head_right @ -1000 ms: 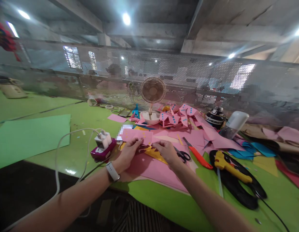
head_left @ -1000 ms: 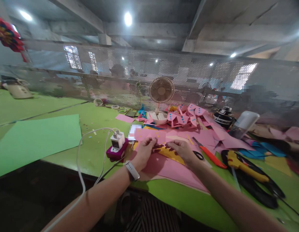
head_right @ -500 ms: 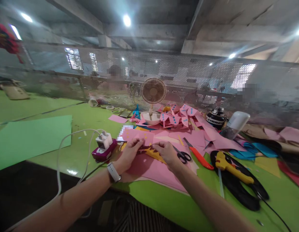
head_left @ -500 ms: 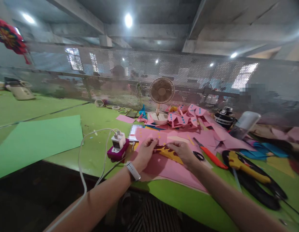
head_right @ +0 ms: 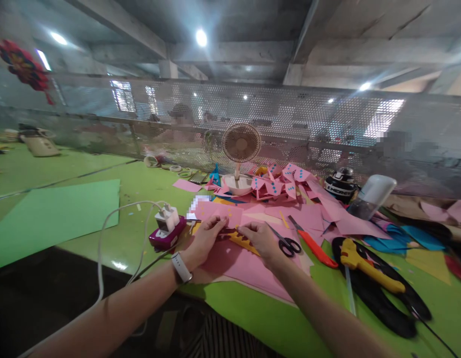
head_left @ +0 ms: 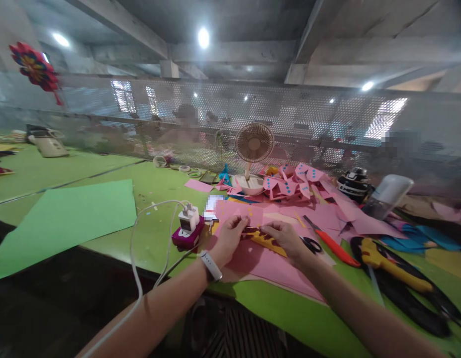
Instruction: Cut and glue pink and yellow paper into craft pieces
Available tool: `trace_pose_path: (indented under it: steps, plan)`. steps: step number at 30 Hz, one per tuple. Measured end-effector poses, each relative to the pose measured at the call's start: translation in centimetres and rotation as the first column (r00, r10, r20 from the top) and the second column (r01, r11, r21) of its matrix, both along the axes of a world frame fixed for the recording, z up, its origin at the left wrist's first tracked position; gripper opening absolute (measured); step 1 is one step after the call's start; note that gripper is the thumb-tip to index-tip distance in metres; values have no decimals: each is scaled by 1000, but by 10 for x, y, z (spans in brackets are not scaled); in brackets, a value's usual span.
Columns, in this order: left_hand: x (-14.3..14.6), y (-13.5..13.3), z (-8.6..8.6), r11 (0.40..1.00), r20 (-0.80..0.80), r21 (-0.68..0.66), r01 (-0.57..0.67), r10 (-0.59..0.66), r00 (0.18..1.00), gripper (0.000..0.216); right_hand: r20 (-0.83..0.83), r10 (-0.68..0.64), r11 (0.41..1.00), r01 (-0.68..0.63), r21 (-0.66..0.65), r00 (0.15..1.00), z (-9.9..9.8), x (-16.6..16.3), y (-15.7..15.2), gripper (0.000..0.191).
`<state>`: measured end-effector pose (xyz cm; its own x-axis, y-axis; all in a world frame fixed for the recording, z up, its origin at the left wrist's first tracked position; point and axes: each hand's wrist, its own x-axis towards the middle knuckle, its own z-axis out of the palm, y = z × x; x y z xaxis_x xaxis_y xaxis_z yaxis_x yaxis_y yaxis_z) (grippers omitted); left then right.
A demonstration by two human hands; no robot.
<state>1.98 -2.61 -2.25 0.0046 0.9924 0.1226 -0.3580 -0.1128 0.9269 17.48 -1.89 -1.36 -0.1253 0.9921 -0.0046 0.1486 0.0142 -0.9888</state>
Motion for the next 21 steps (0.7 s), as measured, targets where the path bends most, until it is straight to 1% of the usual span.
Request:
trace_pose_path:
  steps: [3, 7, 15, 21]
  plan:
    - [1, -2, 2, 1000, 12, -11, 19, -19, 1000, 28, -7, 6, 1000, -6, -8, 1000, 2, -1, -2, 27]
    - [1, -4, 4, 1000, 6, -10, 15, -15, 1000, 27, -22, 14, 1000, -15, -13, 1000, 1, -1, -3, 28]
    - [0, -1, 2, 1000, 0, 10, 14, -14, 1000, 27, -39, 17, 1000, -17, -6, 999, 0, 0, -2, 24]
    - [-2, 1, -2, 999, -6, 22, 42, -42, 999, 27, -33, 26, 998, -24, 52, 999, 2, 4, -1, 25]
